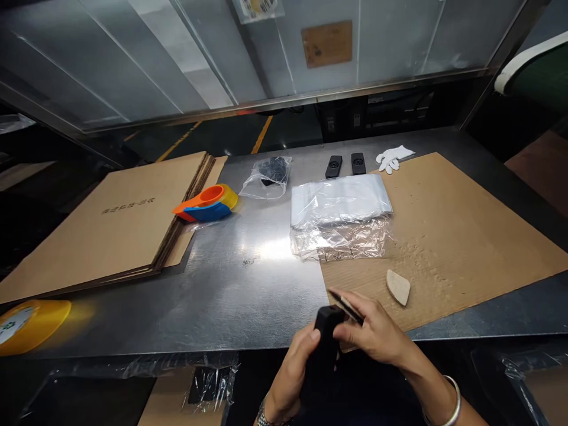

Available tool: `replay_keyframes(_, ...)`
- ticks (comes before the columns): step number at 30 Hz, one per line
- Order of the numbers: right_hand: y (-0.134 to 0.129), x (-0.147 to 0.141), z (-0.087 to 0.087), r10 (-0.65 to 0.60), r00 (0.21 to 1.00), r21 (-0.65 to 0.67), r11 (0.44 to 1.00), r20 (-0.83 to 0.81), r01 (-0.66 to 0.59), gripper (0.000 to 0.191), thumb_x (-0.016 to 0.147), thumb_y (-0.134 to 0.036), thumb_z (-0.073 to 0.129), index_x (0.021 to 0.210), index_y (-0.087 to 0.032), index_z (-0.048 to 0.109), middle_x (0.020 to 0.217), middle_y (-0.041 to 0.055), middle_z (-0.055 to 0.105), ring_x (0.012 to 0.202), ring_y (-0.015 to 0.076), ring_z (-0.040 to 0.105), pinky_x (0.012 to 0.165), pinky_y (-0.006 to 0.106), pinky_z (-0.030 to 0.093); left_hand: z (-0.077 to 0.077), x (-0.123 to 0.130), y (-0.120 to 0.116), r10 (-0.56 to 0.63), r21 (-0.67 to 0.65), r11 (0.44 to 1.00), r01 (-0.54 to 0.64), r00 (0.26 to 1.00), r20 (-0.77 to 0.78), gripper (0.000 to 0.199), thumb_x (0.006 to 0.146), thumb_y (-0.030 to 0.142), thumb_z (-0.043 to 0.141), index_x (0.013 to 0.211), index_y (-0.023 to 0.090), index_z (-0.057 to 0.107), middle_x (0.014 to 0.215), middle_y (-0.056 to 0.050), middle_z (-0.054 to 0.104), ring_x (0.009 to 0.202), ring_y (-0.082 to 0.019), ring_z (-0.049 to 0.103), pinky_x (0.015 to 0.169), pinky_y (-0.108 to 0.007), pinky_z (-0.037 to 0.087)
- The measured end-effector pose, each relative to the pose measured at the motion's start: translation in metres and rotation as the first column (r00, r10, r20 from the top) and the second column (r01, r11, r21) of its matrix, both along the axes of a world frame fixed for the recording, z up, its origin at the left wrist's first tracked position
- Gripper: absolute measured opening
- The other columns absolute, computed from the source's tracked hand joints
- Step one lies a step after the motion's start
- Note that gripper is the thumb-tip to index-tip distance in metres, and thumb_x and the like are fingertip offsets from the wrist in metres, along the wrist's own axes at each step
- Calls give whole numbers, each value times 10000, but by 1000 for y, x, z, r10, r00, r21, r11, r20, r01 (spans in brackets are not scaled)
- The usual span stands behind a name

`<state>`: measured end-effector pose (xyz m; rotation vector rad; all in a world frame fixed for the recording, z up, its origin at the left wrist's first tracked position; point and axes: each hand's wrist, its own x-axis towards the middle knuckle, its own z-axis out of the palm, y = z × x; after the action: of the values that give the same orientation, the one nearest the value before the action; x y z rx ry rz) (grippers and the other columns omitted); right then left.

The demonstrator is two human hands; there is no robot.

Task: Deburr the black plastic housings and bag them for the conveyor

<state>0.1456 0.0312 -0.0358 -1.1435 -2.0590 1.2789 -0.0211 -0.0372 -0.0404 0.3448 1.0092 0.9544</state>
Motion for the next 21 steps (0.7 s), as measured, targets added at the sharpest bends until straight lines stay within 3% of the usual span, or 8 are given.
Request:
replay_keyframes(2, 0, 1, 12, 118, 986, -101, 986, -114, -130, 313, 803, -357, 597, 1062, -180, 601, 925, 28, 631, 848, 174, 591, 767, 264, 471, 1, -9, 2, -94, 94, 991, 96, 995, -27, 413, 742, 359, 649, 1104, 166, 613, 935, -85, 651, 663, -173, 590, 577, -259, 468)
replay_keyframes(4, -3, 3, 17, 80, 990, -110, 990, -117, -93, 149, 834, -275, 540, 908, -179, 627, 793, 5, 624, 728, 147, 584, 667, 236, 467, 2, -20, 5, -133, 120, 985, 123, 988, 75, 470, 759, 361, 626, 1184, 171, 555, 972, -97, 644, 663, -174, 600, 586, -272, 473)
replay_keyframes(7, -15, 4, 11, -149, 982, 70, 985, -113, 158, 75, 828, -197, 512, 846, -196, 585, 686, -12, 587, 618, 133, 556, 574, 224, 440, 3, -33, 10, -2, 120, 992, -36, 953, 303, 558, 785, 464, 559, 1204, 97, 521, 1002, -162, 645, 831, -226, 626, 737, -323, 483)
replay_keyframes(10, -34, 0, 0, -323, 934, 295, 887, -153, 355, 170, 818, -159, 543, 968, -238, 542, 756, -4, 610, 641, 147, 584, 599, 236, 451, 2, -30, 11, 203, 136, 952, -274, 898, 391, 605, 733, 479, 629, 1179, 82, 529, 1100, -190, 620, 1070, -256, 549, 922, -332, 405)
replay_keyframes(13, -50, -6, -7, -298, 940, 434, 834, -165, 341, 264, 845, -176, 541, 1090, -263, 493, 818, 20, 640, 690, 174, 623, 621, 254, 467, 2, -14, 8, 324, 118, 921, -371, 900, 293, 526, 732, 376, 675, 1166, 121, 521, 1148, -165, 599, 1060, -233, 552, 925, -329, 405)
replay_keyframes(15, -57, -7, -10, -205, 963, 462, 847, -173, 263, 308, 854, -364, 547, 1135, -258, 481, 842, 41, 654, 713, 196, 636, 625, 269, 480, 2, -6, 5, 374, 94, 914, -394, 910, 180, 475, 758, 332, 659, 1163, 141, 502, 1098, -144, 620, 948, -202, 593, 856, -320, 443)
replay_keyframes(18, -60, -3, -11, -182, 965, 337, 911, -188, 238, 566, 854, -639, 273, 1188, -233, 482, 745, 38, 632, 620, 177, 615, 562, 266, 488, 2, -4, 1, 420, 125, 899, -419, 907, 16, 488, 730, 320, 688, 1141, 142, 496, 978, -112, 650, 857, -181, 602, 768, -275, 460)
replay_keyframes(21, -58, 2, -3, -274, 959, 202, 938, -70, 282, 443, 952, -450, 203, 1201, -240, 503, 777, 38, 636, 676, 160, 620, 611, 251, 499, 1, -9, -3, 419, 191, 900, -391, 898, -136, 496, 704, 311, 709, 1126, 145, 508, 935, -92, 654, 868, -187, 598, 737, -244, 455)
